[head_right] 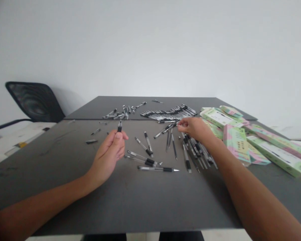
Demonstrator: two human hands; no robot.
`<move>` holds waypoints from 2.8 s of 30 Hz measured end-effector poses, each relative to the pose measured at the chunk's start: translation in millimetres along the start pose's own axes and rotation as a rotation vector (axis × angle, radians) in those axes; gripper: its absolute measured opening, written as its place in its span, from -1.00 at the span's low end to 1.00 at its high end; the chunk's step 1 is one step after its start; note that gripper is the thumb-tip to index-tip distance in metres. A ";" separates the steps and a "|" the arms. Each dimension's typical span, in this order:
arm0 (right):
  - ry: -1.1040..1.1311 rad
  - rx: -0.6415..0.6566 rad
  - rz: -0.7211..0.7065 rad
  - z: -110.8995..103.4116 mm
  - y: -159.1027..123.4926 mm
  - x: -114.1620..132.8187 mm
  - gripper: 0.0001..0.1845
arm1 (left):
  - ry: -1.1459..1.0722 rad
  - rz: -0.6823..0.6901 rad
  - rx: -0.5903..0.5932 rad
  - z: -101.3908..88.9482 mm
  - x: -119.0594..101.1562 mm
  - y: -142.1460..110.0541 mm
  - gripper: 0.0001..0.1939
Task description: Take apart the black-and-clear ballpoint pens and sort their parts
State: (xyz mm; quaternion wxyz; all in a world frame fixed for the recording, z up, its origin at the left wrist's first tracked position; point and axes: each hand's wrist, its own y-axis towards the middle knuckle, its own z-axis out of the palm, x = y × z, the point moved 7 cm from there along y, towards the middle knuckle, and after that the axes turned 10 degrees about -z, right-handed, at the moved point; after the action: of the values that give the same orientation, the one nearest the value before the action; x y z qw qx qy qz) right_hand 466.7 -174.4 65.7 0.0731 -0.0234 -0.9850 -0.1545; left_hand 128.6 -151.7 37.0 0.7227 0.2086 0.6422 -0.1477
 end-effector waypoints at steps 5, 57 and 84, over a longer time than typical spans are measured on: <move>0.585 -0.099 -0.159 -10.8 -20.0 91.9 -0.70 | -0.100 -0.137 0.053 8.0 0.6 2.8 -0.45; 1.414 -0.275 0.067 -4.3 -52.5 153.7 -0.59 | -0.199 -0.372 0.370 33.0 4.9 -9.6 -0.34; 1.563 -0.171 0.069 -4.2 -63.4 171.1 -0.71 | -0.128 -0.271 0.476 37.1 16.2 -30.9 -0.46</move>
State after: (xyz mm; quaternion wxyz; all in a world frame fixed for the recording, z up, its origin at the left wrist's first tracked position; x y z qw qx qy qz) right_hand 293.9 -231.9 76.4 0.7472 0.0560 -0.6315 -0.1992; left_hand 148.0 -196.0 20.8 0.6659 0.2751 0.5645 -0.4027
